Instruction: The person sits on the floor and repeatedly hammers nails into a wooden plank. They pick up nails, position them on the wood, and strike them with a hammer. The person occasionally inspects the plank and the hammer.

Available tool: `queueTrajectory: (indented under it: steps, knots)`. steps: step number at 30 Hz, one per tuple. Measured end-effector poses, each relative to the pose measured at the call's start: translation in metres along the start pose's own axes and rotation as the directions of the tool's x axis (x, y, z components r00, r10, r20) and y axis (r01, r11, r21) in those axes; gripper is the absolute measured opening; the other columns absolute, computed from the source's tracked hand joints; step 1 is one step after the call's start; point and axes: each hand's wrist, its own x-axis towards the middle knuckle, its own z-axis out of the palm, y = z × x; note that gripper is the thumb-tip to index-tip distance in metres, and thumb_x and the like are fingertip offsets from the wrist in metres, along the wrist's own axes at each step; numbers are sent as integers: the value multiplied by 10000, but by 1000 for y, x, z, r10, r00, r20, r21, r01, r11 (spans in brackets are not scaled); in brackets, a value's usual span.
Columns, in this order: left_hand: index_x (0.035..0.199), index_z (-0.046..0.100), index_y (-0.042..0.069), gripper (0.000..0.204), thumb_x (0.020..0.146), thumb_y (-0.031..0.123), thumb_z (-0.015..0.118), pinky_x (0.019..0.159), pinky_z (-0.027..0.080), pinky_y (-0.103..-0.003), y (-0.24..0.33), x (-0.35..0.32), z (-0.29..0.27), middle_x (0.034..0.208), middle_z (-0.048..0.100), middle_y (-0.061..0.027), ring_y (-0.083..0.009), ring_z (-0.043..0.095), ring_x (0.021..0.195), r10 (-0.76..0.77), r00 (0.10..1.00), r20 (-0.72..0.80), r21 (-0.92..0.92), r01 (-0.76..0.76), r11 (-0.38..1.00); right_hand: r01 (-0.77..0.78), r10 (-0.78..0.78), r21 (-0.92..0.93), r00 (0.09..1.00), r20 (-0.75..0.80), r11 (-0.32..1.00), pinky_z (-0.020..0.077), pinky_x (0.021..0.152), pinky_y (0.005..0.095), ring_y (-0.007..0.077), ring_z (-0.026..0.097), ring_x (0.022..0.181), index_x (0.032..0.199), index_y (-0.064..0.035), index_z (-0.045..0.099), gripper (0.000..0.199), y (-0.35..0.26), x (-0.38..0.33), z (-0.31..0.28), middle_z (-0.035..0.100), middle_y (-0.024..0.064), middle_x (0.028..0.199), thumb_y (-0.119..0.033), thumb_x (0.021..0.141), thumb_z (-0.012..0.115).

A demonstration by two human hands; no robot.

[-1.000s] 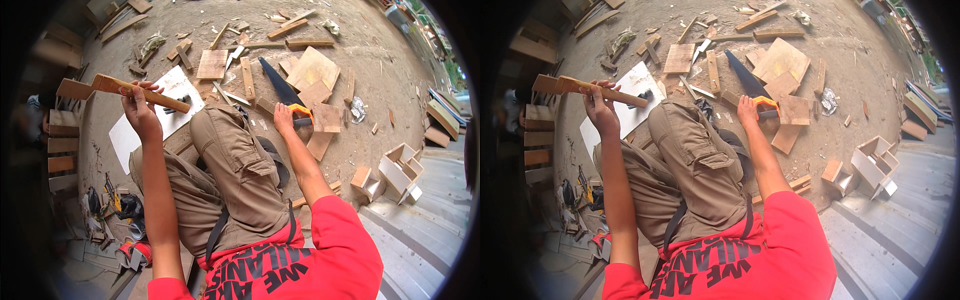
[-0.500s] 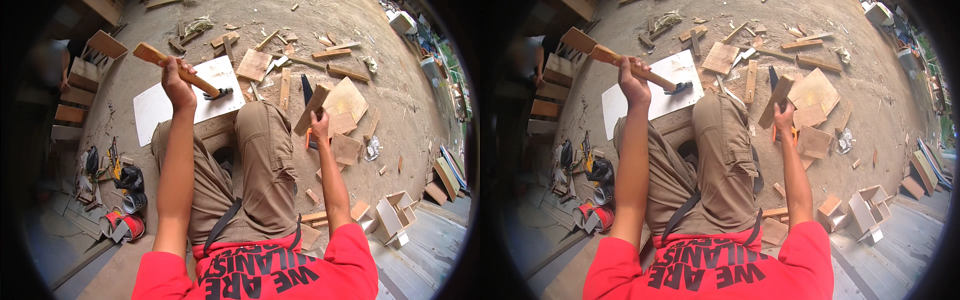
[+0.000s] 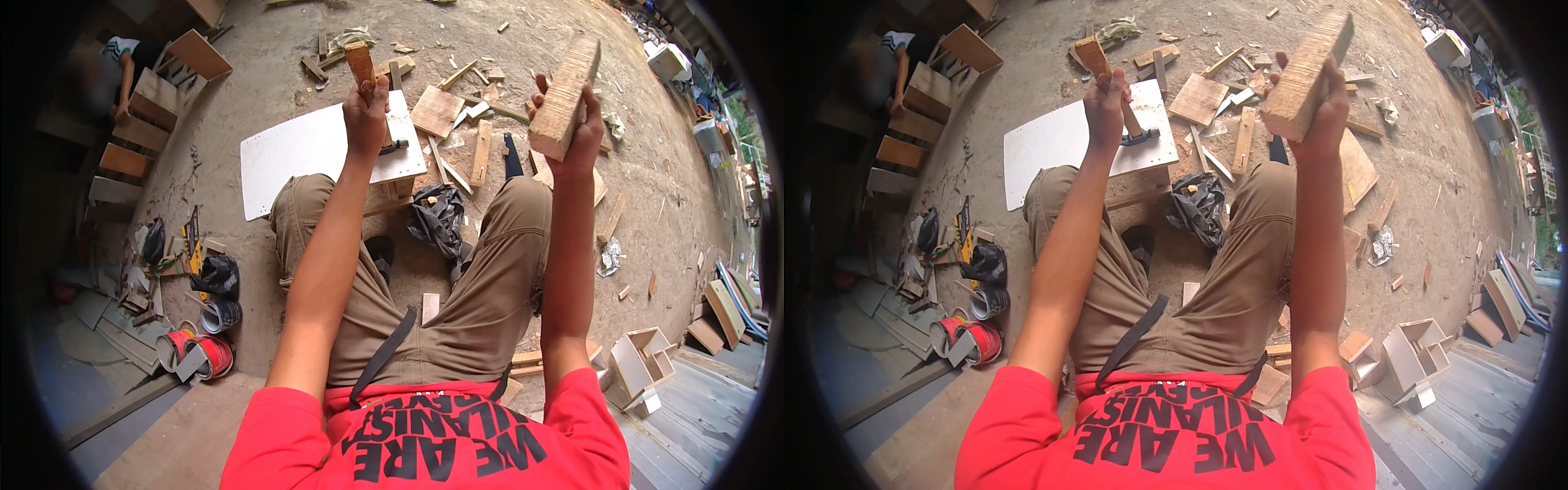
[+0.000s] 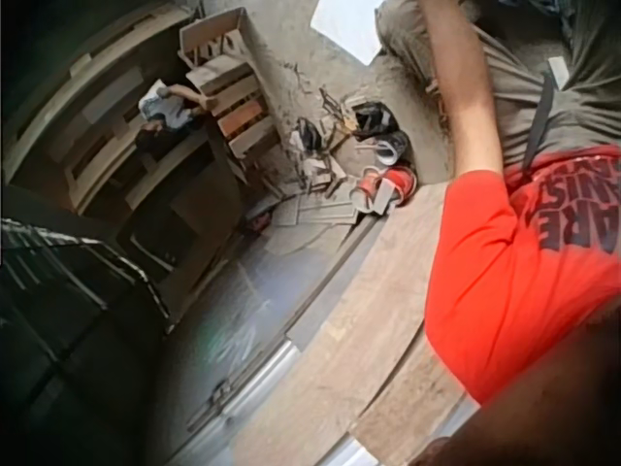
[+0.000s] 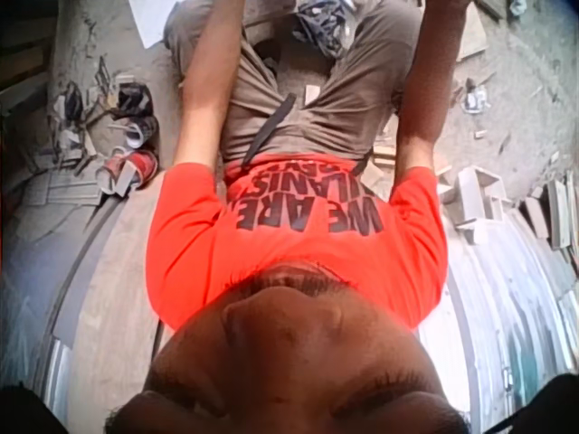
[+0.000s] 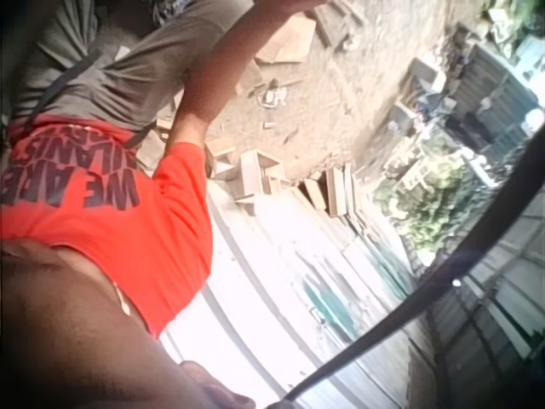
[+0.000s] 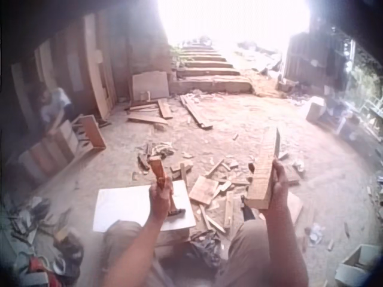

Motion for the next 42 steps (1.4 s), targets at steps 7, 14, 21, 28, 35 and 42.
queueTrajectory:
  steps: [7, 14, 21, 28, 35, 42]
  knots:
    - [868, 526, 78, 270, 991, 300, 618, 657, 413, -246, -2, -5, -2, 708, 521, 13, -81, 489, 665, -91, 995, 48, 86, 87, 992, -272, 275, 61, 959, -68, 960, 595, 686, 386, 269, 676, 853, 1300, 70, 458, 504, 51, -20, -11, 637, 197, 1099, -304, 962, 480]
    - [862, 522, 75, 265, 995, 286, 613, 662, 417, -244, -8, -7, -4, 720, 522, 12, -82, 493, 671, -67, 996, 62, 92, 62, 994, -237, 246, 75, 960, -136, 968, 603, 713, 392, 260, 684, 858, 1295, 86, 473, 517, 62, -12, -26, 641, 192, 1146, -300, 955, 536]
    - [883, 549, 65, 254, 1004, 284, 595, 680, 435, -256, -9, -7, -6, 747, 533, 8, -83, 505, 700, -58, 995, 86, -2, 58, 998, -327, 326, 12, 938, -113, 945, 577, 718, 356, 231, 681, 794, 1154, 78, 576, 445, 56, -21, -11, 662, 159, 892, -318, 954, 535]
    - [818, 547, 72, 313, 1004, 320, 592, 671, 417, -260, -9, -9, -5, 727, 512, 14, -85, 479, 690, -45, 996, 73, 49, 42, 998, -355, 347, -26, 925, -154, 935, 589, 677, 346, 224, 691, 764, 1160, 34, 590, 424, 60, -22, -12, 673, 149, 892, -327, 938, 558]
    - [823, 547, 66, 321, 1003, 328, 594, 681, 422, -265, -9, -10, -9, 726, 513, 10, -85, 484, 693, -40, 996, 75, 76, 34, 997, -386, 377, -58, 918, -122, 921, 590, 690, 365, 233, 696, 806, 1189, 24, 582, 426, 65, -20, -19, 680, 138, 1000, -328, 950, 551]
    - [806, 548, 60, 327, 993, 320, 612, 581, 406, -258, -10, -9, -6, 640, 529, 9, -80, 492, 604, 17, 999, 48, 21, -18, 1000, -390, 376, -96, 917, -135, 916, 592, 633, 355, 225, 695, 718, 1110, -40, 625, 357, 64, -22, -10, 698, 123, 864, -336, 927, 545]
